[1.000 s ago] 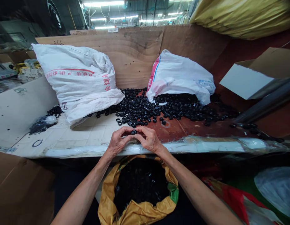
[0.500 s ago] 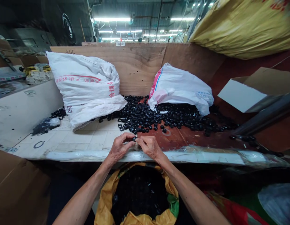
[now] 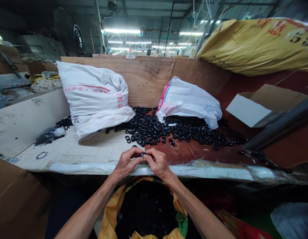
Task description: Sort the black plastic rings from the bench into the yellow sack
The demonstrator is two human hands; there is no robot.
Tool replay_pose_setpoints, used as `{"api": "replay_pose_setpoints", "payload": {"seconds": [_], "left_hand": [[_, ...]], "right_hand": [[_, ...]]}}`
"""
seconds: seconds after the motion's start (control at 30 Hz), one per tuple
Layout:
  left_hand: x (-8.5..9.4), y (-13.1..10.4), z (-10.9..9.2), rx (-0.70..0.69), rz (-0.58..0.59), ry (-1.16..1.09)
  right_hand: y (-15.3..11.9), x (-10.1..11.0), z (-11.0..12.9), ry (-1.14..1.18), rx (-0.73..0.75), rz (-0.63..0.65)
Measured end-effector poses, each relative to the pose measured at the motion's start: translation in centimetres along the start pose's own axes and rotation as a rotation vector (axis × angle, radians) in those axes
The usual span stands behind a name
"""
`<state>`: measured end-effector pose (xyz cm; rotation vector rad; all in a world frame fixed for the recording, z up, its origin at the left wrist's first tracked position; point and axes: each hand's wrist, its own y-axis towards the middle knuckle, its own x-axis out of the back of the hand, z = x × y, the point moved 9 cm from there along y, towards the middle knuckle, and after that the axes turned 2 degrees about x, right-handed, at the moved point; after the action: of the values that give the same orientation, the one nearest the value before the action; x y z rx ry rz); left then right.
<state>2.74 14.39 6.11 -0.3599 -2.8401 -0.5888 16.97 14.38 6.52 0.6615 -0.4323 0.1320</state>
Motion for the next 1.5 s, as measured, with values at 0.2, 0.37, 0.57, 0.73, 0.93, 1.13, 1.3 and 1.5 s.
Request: {"api": "replay_pose_setpoints", "payload": {"seconds": [0.2, 0.37, 0.57, 0.73, 0.93, 1.13, 1.3, 1.5], "left_hand": [[-0.2, -2.8, -0.6, 0.075, -0.082, -0.059], [-0.1, -4.2, -0.8, 0.093, -0.089, -0.029], [-0.1, -4.9, -0.7, 0.133, -0.078, -0.038], [-0.4, -5.1, -0.9, 0.137, -0.063, -0.079], [-0.8, -5.4, -0.4, 0.150, -0.094, -0.074], [-1.0, -5.9, -0.6, 0.084, -0.123, 0.051], [-1.2, -6.0, 0.1, 0.141, -0.104, 0.021], [-2.1, -7.1, -1.9, -0.258, -0.112, 0.327]], "right_hand": [[-2.7, -0.1, 2.3, 0.004, -0.014, -0.073], [-3.3, -0.5, 2.3, 0.021, -0.171, -0.022], [-3.7, -0.9, 2.9, 0.084, -0.206, 0.007], [-4.2, -1.0, 3.1, 0.099, -0.190, 0.003], [-4.7, -0.5, 3.2, 0.099, -0.194, -0.016], [-5.5, -0.1, 2.3, 0.146, -0.330, -0.007], [-5.4, 0.4, 3.4, 0.175, -0.247, -0.043], [-7.9, -2.4, -0.1, 0.662, -0.753, -0.115]]}}
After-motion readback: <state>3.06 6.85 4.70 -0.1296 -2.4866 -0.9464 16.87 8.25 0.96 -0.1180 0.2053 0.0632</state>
